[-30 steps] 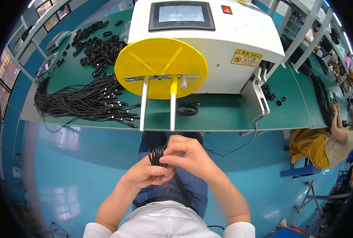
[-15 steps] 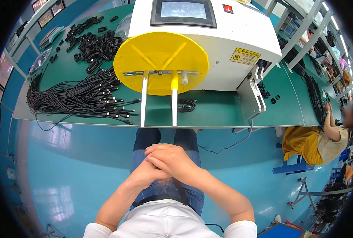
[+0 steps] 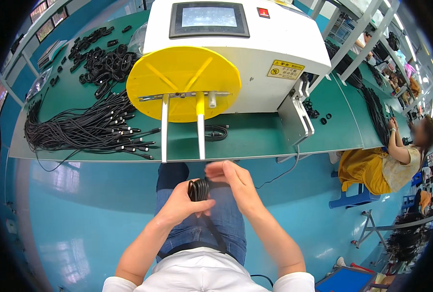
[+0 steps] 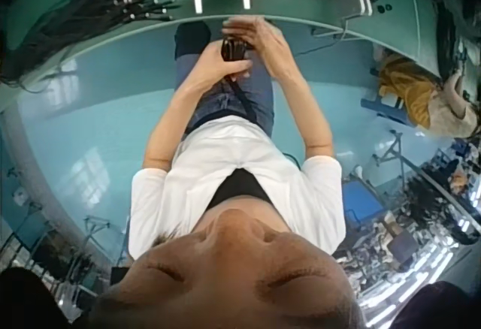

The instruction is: Operating a specialized machine to wind and bundle black electrical cables.

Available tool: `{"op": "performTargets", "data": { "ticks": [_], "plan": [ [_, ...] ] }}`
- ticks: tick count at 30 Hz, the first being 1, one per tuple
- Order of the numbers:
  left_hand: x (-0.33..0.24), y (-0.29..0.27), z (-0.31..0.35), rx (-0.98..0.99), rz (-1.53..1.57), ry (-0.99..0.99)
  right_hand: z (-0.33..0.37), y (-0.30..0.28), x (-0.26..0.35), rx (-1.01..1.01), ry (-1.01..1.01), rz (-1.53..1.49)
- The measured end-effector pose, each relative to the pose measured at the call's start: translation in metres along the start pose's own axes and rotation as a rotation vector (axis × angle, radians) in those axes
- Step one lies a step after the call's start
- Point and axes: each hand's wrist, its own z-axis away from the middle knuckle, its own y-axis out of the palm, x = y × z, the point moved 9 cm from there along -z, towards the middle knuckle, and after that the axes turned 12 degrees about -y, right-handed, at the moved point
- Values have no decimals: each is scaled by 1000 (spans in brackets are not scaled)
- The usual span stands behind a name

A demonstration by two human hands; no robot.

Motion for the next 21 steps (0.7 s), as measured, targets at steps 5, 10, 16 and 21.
{"op": "performTargets", "data": {
  "ticks": [5,10,16,21],
  "plan": [
    [-20,-8,-1,-261,-391,274,11,-5,8,23,-74,297],
    [-29,0,6,-399,-597,382,18,21,34,20,-235,667],
    [-32,9,6,-556,-781,523,31,32,32,-75,-459,1038],
    [-22,11,-3,-503,-742,462,36,34,29,-99,-563,1149]
  ]
}}
